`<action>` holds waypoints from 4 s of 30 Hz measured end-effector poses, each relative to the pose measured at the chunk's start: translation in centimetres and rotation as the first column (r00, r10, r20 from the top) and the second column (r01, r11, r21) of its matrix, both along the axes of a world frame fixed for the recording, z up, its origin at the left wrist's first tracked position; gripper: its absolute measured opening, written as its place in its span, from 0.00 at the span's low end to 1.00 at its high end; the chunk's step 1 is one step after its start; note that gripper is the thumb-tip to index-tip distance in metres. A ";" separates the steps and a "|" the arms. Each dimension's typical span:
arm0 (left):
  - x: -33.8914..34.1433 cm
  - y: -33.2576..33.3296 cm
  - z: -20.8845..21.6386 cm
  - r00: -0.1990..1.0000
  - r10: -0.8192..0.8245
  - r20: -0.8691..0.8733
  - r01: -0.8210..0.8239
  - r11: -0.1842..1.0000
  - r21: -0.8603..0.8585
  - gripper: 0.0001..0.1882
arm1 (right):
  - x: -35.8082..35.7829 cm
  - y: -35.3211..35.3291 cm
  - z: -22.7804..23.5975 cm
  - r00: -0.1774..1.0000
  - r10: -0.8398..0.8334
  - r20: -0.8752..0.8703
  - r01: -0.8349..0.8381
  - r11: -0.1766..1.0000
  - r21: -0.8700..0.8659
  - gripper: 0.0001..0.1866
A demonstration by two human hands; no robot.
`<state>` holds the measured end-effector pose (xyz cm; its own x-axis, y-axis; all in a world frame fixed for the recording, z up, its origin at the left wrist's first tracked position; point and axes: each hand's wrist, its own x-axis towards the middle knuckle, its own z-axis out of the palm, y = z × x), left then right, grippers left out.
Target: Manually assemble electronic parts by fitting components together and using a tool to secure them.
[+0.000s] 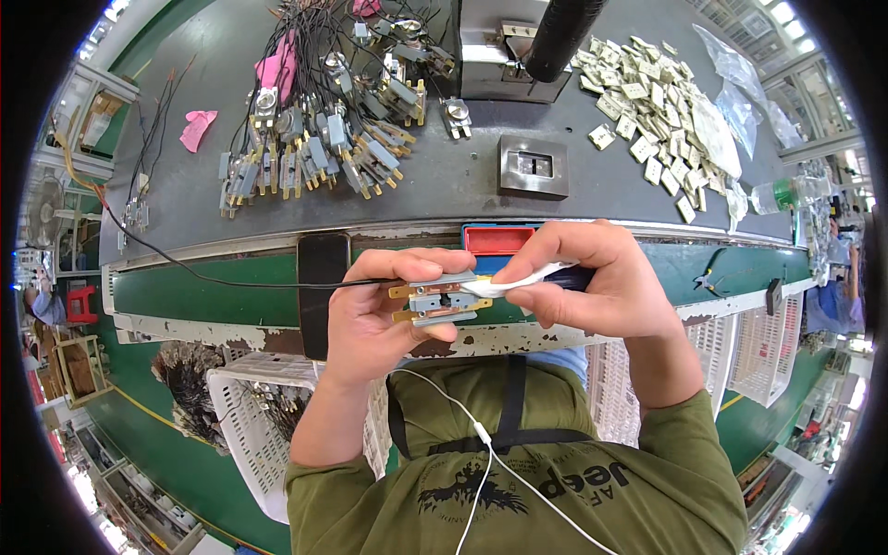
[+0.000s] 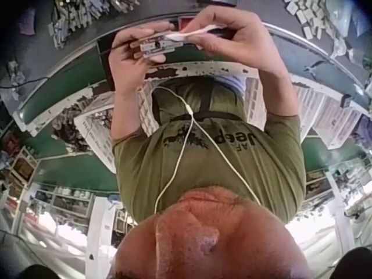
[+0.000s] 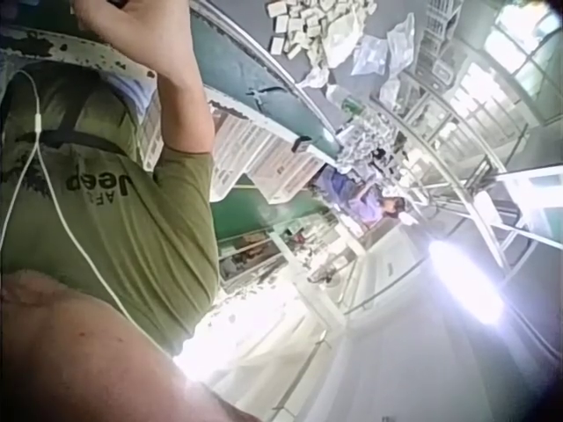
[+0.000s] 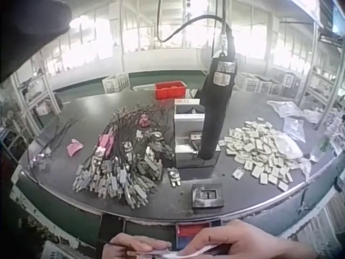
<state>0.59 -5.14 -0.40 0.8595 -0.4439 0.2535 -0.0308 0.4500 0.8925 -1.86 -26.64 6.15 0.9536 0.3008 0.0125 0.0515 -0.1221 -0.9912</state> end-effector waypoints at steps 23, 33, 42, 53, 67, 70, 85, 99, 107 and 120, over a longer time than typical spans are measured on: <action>0.1 0.0 0.1 1.000 0.006 0.001 -0.006 1.000 0.004 0.29 | 0.0 0.1 -0.2 1.000 -0.018 -0.022 0.019 1.000 0.023 0.05; 0.3 0.2 -0.3 0.996 -0.071 0.047 0.074 0.995 -0.071 0.25 | 0.1 0.0 0.0 0.999 0.024 0.025 -0.024 1.000 0.018 0.05; 0.2 0.0 0.1 0.999 0.051 0.002 -0.051 0.999 -0.001 0.29 | -0.3 -0.6 0.0 0.999 0.040 0.031 -0.040 0.999 0.001 0.05; 0.3 0.2 -0.2 0.999 0.015 0.044 -0.016 1.000 0.007 0.30 | -0.2 0.1 -1.0 0.995 0.072 0.062 -0.069 0.996 -0.056 0.06; 0.3 0.0 -0.2 1.000 0.029 0.010 -0.029 0.999 -0.031 0.29 | -0.3 0.5 -1.2 0.992 0.049 0.119 -0.049 0.999 -0.009 0.06; 0.5 0.1 -0.6 0.999 -0.011 0.053 0.016 0.995 -0.103 0.26 | -0.2 0.4 -1.3 0.994 0.027 0.109 -0.027 1.000 -0.001 0.06; 0.5 0.1 -0.4 0.999 0.029 0.027 -0.029 0.999 -0.026 0.30 | -0.2 0.5 -0.7 0.998 0.047 -0.030 -0.045 0.997 0.055 0.05; 0.6 0.1 -0.7 0.998 -0.020 0.058 0.024 0.997 -0.073 0.26 | -0.2 0.3 -0.6 0.998 0.054 -0.013 -0.054 0.998 0.041 0.05; 0.6 0.2 -0.7 0.998 -0.019 0.067 0.024 0.997 -0.079 0.26 | -0.3 0.3 -0.4 0.996 0.083 -0.014 -0.083 0.996 0.022 0.05; 0.3 -0.2 -0.1 0.998 0.046 0.053 -0.045 0.999 -0.022 0.29 | -0.2 0.1 -0.8 0.999 0.043 -0.006 -0.043 0.998 0.050 0.05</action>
<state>0.92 -5.38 -0.49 0.8635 -0.3989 0.3085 -0.0994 0.4650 0.8797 -2.08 -26.51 5.34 0.9398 0.3409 0.0222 0.0490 -0.0703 -0.9963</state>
